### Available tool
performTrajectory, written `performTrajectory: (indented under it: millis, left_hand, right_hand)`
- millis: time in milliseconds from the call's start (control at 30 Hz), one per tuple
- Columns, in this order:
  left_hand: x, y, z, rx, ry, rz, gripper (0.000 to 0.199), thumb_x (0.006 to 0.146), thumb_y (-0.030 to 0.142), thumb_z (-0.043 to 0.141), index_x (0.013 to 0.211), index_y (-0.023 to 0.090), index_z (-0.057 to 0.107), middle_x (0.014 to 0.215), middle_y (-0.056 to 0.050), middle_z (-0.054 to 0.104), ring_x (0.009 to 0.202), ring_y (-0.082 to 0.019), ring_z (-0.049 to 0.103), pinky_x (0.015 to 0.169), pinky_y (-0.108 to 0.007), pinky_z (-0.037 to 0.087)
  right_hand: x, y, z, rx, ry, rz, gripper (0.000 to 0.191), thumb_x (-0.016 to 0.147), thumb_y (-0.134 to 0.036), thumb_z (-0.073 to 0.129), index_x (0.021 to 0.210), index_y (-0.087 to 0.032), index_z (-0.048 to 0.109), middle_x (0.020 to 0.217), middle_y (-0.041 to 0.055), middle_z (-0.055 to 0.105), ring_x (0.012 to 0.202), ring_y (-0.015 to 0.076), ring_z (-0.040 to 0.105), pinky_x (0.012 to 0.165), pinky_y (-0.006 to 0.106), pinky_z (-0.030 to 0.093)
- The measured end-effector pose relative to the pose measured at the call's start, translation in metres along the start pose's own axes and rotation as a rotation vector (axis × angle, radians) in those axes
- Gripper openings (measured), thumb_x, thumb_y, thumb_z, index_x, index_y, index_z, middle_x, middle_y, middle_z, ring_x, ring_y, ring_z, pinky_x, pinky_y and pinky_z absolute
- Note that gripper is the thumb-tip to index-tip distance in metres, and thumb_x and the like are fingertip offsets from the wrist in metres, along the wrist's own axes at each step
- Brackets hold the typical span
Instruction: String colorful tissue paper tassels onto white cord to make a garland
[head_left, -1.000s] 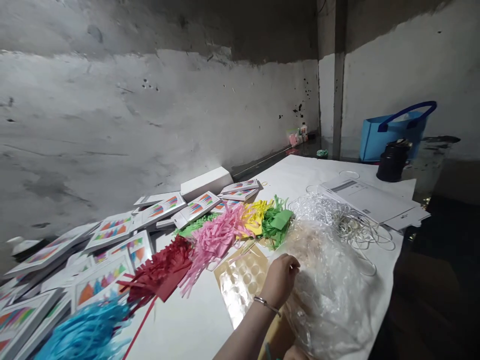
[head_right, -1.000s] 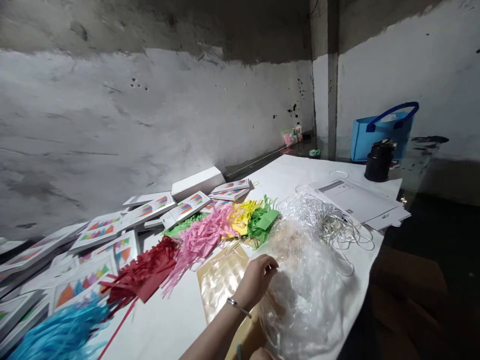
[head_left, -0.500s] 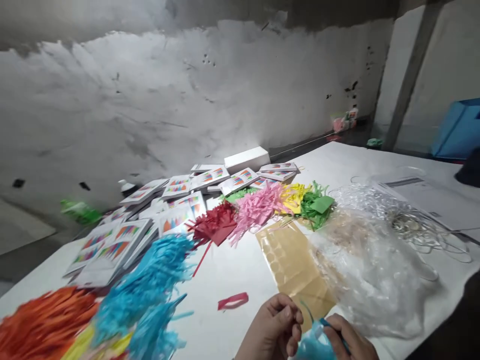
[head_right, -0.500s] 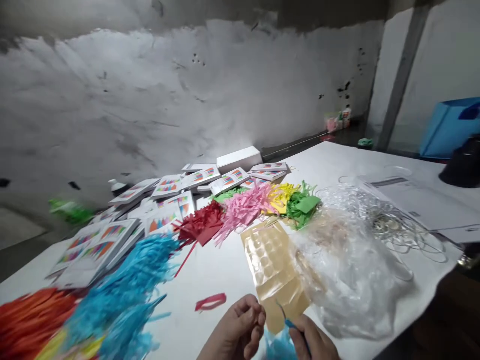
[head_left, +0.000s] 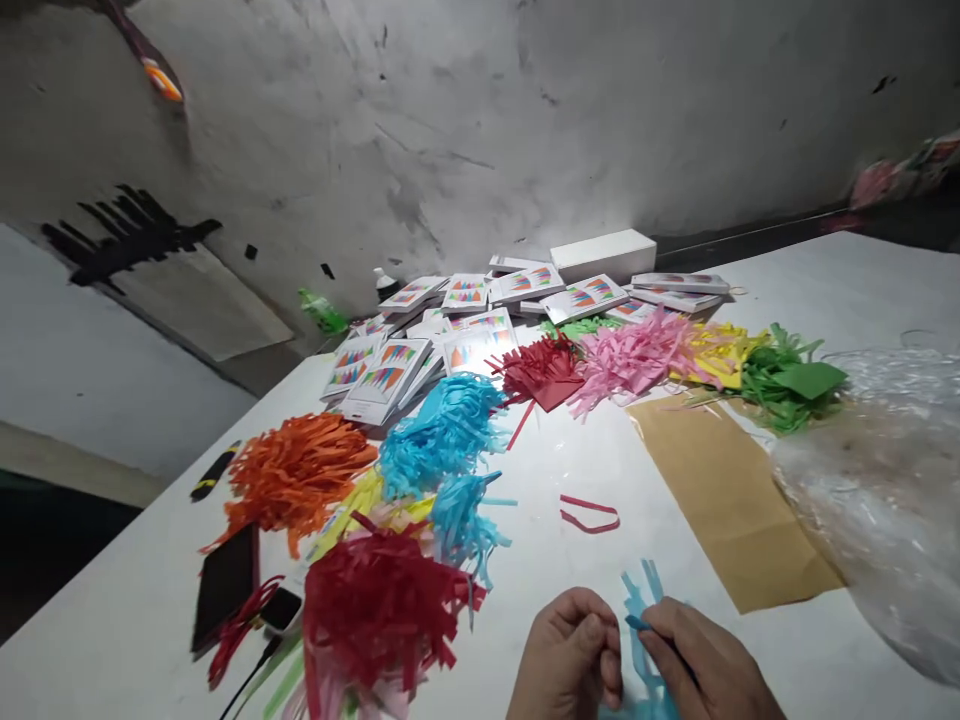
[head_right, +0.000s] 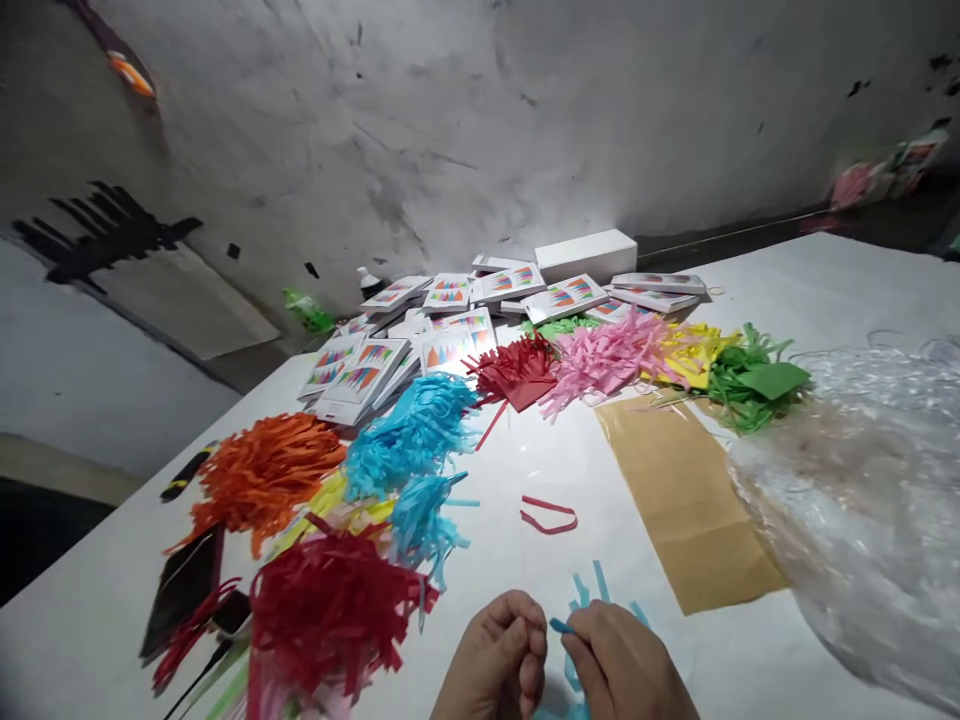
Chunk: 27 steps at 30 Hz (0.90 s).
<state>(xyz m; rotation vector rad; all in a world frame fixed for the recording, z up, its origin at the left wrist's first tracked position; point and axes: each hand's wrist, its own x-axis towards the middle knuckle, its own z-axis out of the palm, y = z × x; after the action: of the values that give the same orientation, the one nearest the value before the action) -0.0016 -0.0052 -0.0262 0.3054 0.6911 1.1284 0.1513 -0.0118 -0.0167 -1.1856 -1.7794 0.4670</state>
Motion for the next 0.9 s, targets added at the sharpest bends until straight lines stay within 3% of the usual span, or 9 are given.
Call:
performTrajectory:
  millis: [333,533,633,900]
  left_hand:
    - [-0.011,0.015,-0.008,0.016,0.086,-0.034,0.03,0.06,0.036,0.094,0.07,0.016,0.074,0.054,0.0,0.065,0.034,-0.002,0.044,0.032,-0.011,0.036]
    - [-0.008,0.014,-0.01,0.049,0.076,-0.026,0.029,0.063,0.04,0.092,0.072,0.019,0.074,0.054,0.0,0.067,0.032,-0.005,0.046,0.03,-0.012,0.036]
    - [-0.01,0.016,-0.006,0.11,0.129,0.028,0.03,0.062,0.04,0.093,0.07,0.019,0.074,0.053,-0.001,0.068,0.032,-0.006,0.049,0.031,-0.014,0.036]
    - [-0.023,0.017,0.003,0.445,0.228,0.168,0.032,0.067,0.048,0.088,0.072,0.02,0.074,0.053,0.001,0.064,0.04,-0.008,0.054,0.044,-0.019,0.04]
  right_hand:
    - [0.003,-0.003,0.016,-0.032,-0.13,-0.151,0.027,0.098,-0.019,0.038,0.08,-0.029,0.056,0.062,-0.0029,0.061,0.053,0.0168,0.062,0.047,0.026,0.051]
    - [0.017,-0.01,0.005,-0.216,-0.251,-0.28,0.025,0.094,-0.009,0.043,0.081,-0.025,0.058,0.063,-0.0019,0.061,0.056,0.0178,0.06,0.051,0.03,0.049]
    - [0.024,-0.014,-0.002,-0.284,-0.325,-0.324,0.026,0.092,-0.007,0.044,0.077,-0.025,0.056,0.063,-0.002,0.059,0.057,0.0178,0.059,0.052,0.031,0.047]
    - [0.042,-0.025,-0.02,-0.352,-0.403,-0.383,0.031,0.089,-0.006,0.039,0.07,-0.028,0.05,0.061,-0.003,0.06,0.054,0.0174,0.059,0.053,0.033,0.047]
